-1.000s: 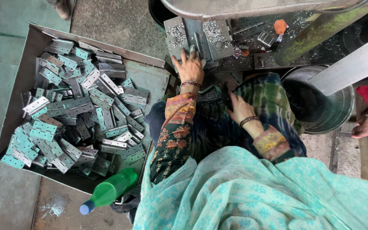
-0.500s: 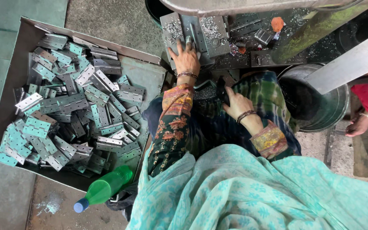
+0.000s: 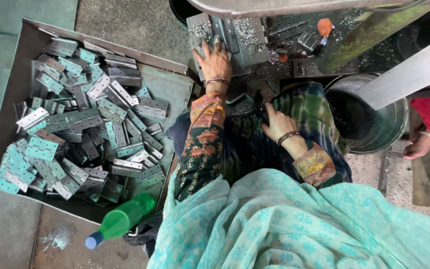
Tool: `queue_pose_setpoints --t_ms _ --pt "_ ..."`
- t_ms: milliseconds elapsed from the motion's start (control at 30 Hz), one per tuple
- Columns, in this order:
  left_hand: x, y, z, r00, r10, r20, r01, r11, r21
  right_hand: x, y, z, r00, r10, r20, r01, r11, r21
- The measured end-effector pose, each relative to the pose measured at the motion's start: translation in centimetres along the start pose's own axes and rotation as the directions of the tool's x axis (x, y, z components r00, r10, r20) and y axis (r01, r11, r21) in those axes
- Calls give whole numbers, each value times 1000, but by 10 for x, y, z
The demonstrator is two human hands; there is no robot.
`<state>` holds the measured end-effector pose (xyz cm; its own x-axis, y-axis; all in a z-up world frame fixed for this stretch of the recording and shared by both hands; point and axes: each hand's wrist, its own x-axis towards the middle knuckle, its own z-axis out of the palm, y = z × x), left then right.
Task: The person sits on the floor and repeatedly places small metal pieces into a manual punching machine, operates the lever to punch holes, and then removes the finished pieces. The person handles the metal pieces one at a time and places them into a nearby bin.
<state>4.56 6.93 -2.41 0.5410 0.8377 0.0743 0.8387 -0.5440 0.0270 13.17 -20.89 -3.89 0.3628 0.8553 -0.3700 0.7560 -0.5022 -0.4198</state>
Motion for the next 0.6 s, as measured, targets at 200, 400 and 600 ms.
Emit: queue_pose_setpoints --t_ms 200,400,600 --pt "16 -1 2 1000 2 -3 -2 999 34 0 5 28 993 -15 -118 17 1000 12" --pt "-11 6 -1 997 18 73 -22 999 48 3 14 40 997 14 -77 -9 998 60" --pt "-3 5 -3 992 4 127 -10 999 43 0 3 1 1000 -20 -13 19 1000 -18"
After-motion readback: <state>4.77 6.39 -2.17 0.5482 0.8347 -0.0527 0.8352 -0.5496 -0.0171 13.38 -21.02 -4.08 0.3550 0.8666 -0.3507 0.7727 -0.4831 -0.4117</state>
